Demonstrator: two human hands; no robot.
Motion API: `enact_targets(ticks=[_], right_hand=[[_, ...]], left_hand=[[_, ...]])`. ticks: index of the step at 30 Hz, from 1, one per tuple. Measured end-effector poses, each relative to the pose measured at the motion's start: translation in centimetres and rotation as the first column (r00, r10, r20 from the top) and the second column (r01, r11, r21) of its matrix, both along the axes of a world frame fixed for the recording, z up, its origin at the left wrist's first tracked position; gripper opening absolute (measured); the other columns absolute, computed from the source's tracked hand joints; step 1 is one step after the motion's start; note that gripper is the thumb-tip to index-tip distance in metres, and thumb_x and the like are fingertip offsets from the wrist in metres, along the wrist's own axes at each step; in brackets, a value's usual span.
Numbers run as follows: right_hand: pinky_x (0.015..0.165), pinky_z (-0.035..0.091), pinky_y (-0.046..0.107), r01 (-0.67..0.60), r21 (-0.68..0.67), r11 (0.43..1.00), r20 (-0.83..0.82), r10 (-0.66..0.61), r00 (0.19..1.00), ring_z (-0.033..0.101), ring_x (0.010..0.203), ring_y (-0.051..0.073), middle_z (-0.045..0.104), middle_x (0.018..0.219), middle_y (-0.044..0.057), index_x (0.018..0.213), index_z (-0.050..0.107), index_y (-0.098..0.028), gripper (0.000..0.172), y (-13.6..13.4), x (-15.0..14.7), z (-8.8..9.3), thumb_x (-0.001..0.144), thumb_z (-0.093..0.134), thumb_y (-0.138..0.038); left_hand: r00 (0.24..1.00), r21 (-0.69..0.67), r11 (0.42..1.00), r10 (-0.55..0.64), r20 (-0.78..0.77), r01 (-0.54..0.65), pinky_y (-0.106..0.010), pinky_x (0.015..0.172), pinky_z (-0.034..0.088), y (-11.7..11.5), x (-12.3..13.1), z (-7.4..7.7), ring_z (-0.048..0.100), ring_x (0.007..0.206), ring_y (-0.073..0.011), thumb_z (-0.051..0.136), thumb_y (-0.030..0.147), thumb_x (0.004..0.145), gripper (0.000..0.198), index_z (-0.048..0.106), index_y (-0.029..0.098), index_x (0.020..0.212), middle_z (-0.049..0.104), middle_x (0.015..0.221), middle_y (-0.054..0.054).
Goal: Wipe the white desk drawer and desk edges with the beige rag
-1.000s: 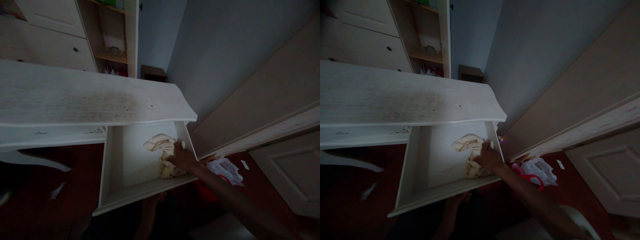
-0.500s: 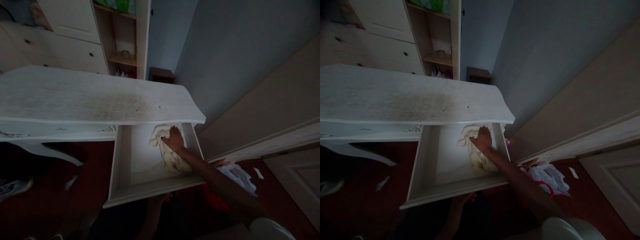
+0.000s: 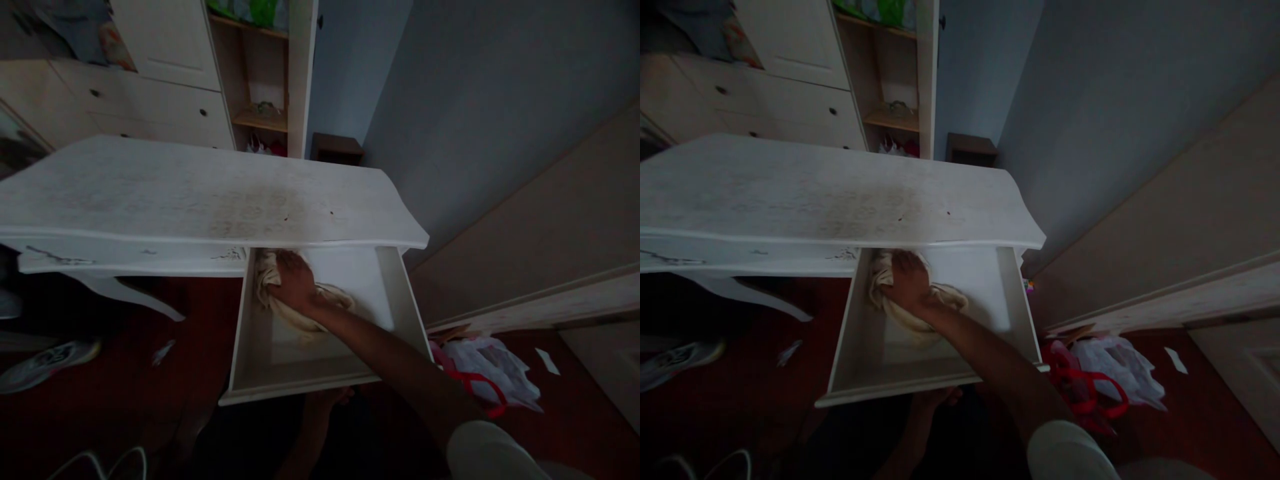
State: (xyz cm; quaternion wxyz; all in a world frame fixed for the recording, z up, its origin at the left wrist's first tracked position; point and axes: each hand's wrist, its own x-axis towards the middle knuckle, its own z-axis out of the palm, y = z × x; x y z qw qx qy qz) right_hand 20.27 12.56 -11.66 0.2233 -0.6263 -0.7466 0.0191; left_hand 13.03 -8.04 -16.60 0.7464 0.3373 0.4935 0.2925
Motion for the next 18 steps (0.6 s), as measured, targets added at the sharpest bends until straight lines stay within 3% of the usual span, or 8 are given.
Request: enact_targets(ticks=[4,8,13,18], right_hand=[[0.116,0.027,0.041,-0.163,0.012,0.987,0.016,0.162,0.987,0.041,0.134,0.03,0.047,0.144,0.021,0.129,0.054,-0.005,0.067,0.3,-0.9,-0.1,0.077,0.069,-0.045],[0.113,0.03,0.042,-0.345,-0.036,0.938,0.08,0.347,0.934,0.043,0.134,0.028,0.054,0.139,0.016,0.123,0.06,-0.011,0.059,-1.4,-0.1,-0.5,0.076,0.071,-0.046],[0.106,0.035,0.041,-0.623,-0.18,0.761,0.162,0.648,0.744,0.049,0.128,0.027,0.063,0.128,0.011,0.111,0.066,-0.015,0.039,-5.1,0.1,0.4,0.08,0.064,-0.039],[0.091,0.043,0.037,-0.712,-0.338,0.616,0.184,0.785,0.592,0.06,0.108,0.024,0.071,0.107,0.006,0.098,0.068,-0.019,0.02,-6.9,-0.9,2.4,0.081,0.059,-0.024]], left_hand=[[0.996,-0.014,1.0,-0.021,0.09,0.022,-0.034,0.072,0.051,-0.1,-0.1,-0.2,0.065,0.069,-0.025,0.073,0.047,0.061,0.032,0.075,0.015,0.065,0.073,0.069,-0.01],[0.994,-0.002,1.0,-0.021,0.11,0.021,-0.034,0.071,0.05,-0.3,-0.1,-0.6,0.065,0.07,-0.0253,0.072,0.045,0.063,0.029,0.075,0.015,0.064,0.073,0.069,-0.009],[0.993,-0.048,0.999,0.0,0.118,0.006,-0.035,0.074,0.051,-0.4,0.0,-0.4,0.065,0.071,-0.0251,0.071,0.044,0.06,0.028,0.075,0.016,0.062,0.073,0.069,-0.009],[0.995,-0.046,0.999,-0.008,0.096,0.012,-0.035,0.072,0.05,0.0,0.0,0.3,0.063,0.068,-0.0243,0.073,0.045,0.058,0.029,0.073,0.017,0.06,0.072,0.068,-0.009]])
